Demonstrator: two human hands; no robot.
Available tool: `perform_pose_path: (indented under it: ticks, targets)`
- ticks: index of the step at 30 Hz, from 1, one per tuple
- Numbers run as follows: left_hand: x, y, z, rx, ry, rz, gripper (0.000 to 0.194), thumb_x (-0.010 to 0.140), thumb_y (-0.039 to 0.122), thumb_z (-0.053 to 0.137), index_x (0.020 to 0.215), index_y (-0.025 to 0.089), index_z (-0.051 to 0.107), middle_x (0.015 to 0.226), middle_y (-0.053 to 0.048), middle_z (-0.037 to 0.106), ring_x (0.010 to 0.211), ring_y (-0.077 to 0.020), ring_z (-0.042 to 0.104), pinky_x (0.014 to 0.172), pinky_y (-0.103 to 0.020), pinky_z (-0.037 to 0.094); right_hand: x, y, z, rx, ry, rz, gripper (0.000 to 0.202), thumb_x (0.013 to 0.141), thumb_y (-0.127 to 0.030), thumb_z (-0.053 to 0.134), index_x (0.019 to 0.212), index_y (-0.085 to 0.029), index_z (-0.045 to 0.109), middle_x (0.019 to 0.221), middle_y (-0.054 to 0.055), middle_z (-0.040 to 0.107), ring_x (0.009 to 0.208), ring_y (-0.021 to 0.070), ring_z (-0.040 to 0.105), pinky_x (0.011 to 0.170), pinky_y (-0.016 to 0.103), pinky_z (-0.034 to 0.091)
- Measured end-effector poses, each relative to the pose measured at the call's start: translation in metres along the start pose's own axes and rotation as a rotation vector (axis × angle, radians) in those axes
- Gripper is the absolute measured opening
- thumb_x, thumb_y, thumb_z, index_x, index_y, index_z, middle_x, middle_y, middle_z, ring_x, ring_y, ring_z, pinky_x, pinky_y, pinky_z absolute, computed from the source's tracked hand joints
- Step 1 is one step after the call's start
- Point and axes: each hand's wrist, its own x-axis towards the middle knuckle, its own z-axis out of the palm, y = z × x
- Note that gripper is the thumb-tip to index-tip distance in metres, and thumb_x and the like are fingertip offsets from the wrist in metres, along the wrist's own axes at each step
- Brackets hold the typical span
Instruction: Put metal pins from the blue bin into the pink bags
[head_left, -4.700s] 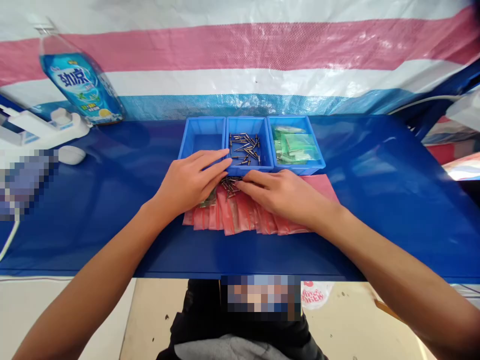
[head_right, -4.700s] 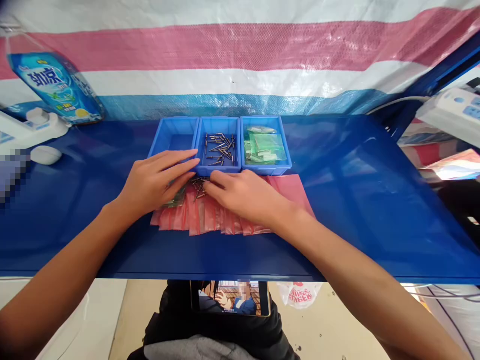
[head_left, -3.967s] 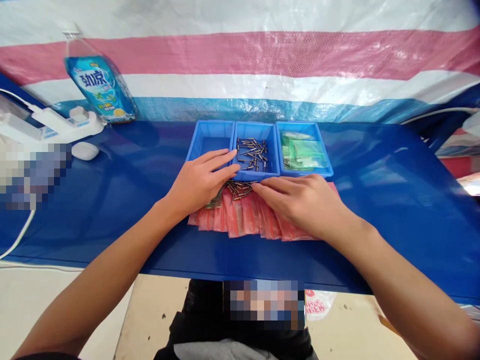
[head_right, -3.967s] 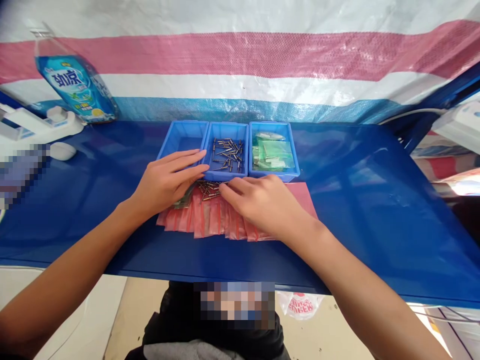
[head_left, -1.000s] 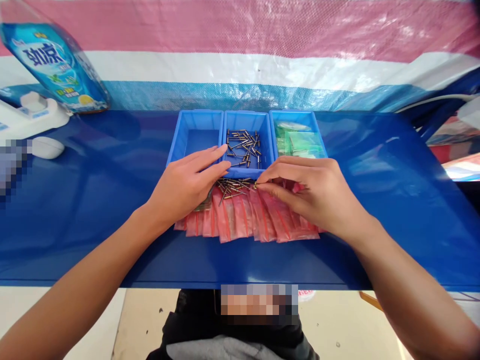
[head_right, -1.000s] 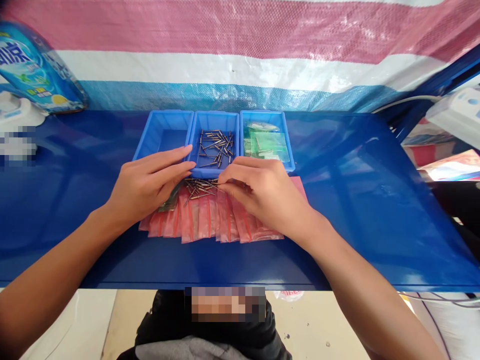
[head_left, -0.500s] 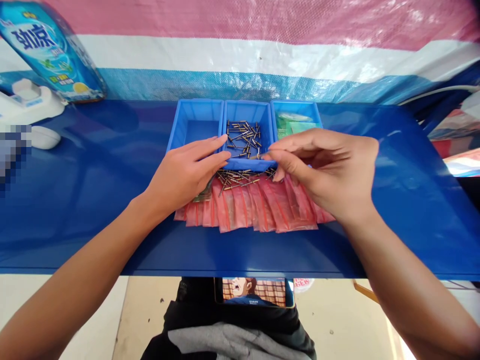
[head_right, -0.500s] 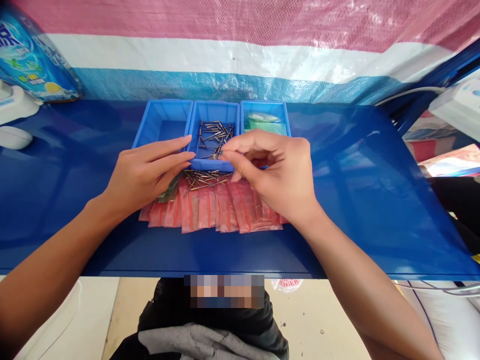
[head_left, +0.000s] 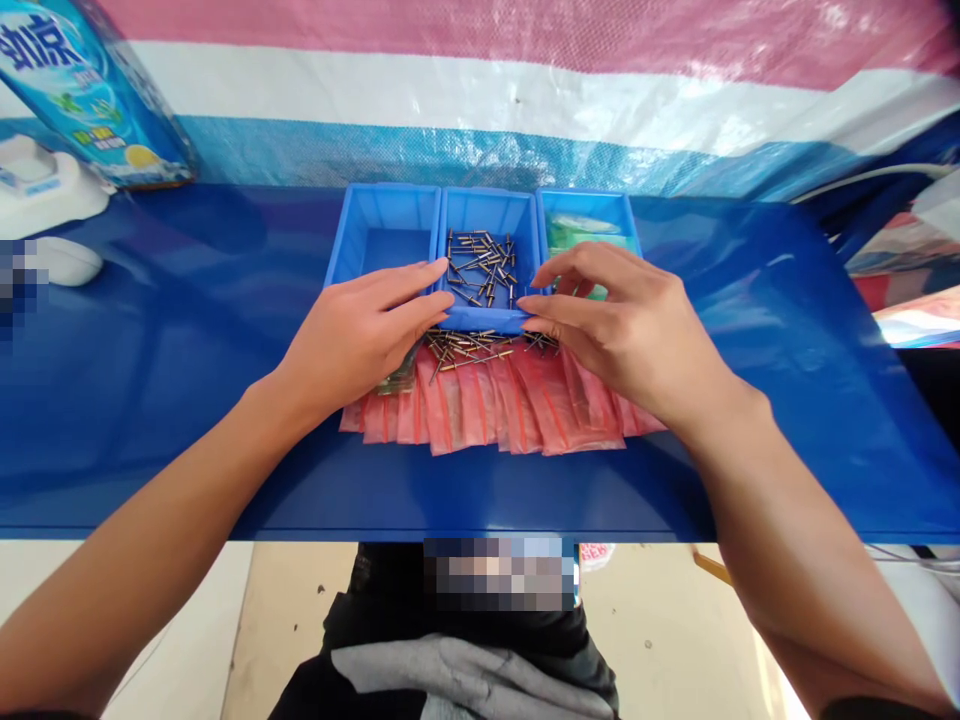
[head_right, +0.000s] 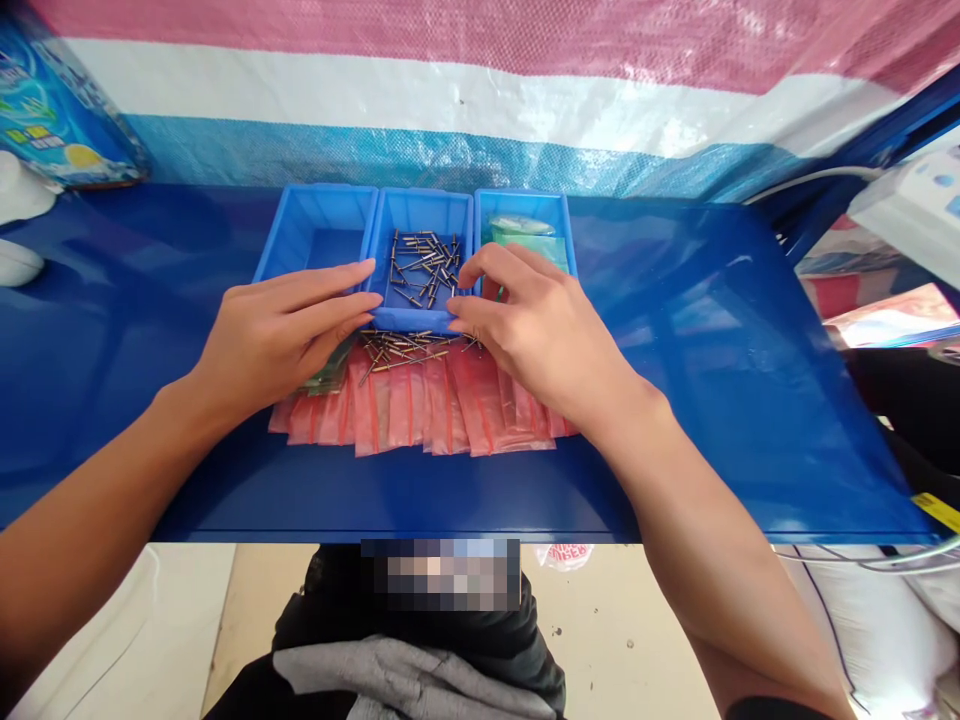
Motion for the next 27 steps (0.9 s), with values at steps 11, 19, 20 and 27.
perform_pose_path:
  ticks: [11, 19, 20, 27]
  targets:
    - [0.003, -0.004, -0.002, 0.087, -0.053, 0.074, 0.019, 0.107, 0.016, 0.062, 0.121, 0.013, 0.073, 0.137, -0.014, 0.073, 0.119, -0.0276, 0.076, 0.101, -0.039, 0.068, -0.001, -0.003, -0.005, 0.004, -0.024, 0.029, 0.028, 0.110, -0.020, 0.048, 0.108, -0.015, 0.075, 0.109, 0.013, 0.068, 0.092, 0.0221, 0.066, 0.073, 0.036, 0.056]
    - [0.004, -0.006, -0.005, 0.122, -0.092, 0.112, 0.020, 0.106, 0.016, 0.060, 0.122, 0.013, 0.072, 0.139, -0.013, 0.072, 0.120, -0.0275, 0.076, 0.094, -0.038, 0.070, 0.003, -0.038, -0.003, -0.153, -0.127, -0.288, 0.028, 0.106, -0.004, 0.047, 0.118, -0.007, 0.072, 0.107, 0.014, 0.075, 0.087, 0.0216, 0.069, 0.068, 0.034, 0.051]
    - [0.004, -0.007, -0.004, 0.124, -0.096, 0.114, 0.020, 0.106, 0.014, 0.061, 0.123, 0.013, 0.071, 0.139, -0.013, 0.072, 0.121, -0.0277, 0.075, 0.093, -0.037, 0.070, 0.003, -0.042, 0.000, -0.172, -0.165, -0.298, 0.030, 0.104, -0.001, 0.046, 0.119, -0.006, 0.072, 0.107, 0.014, 0.075, 0.086, 0.0226, 0.069, 0.067, 0.035, 0.050]
    - [0.004, -0.008, -0.006, 0.161, -0.091, 0.141, 0.021, 0.104, 0.010, 0.061, 0.122, 0.013, 0.070, 0.137, -0.013, 0.073, 0.119, -0.0275, 0.076, 0.084, -0.035, 0.069, 0.003, -0.047, 0.006, -0.222, -0.171, -0.252, 0.028, 0.099, 0.001, 0.051, 0.115, -0.005, 0.073, 0.092, 0.009, 0.071, 0.080, 0.0239, 0.067, 0.064, 0.035, 0.046]
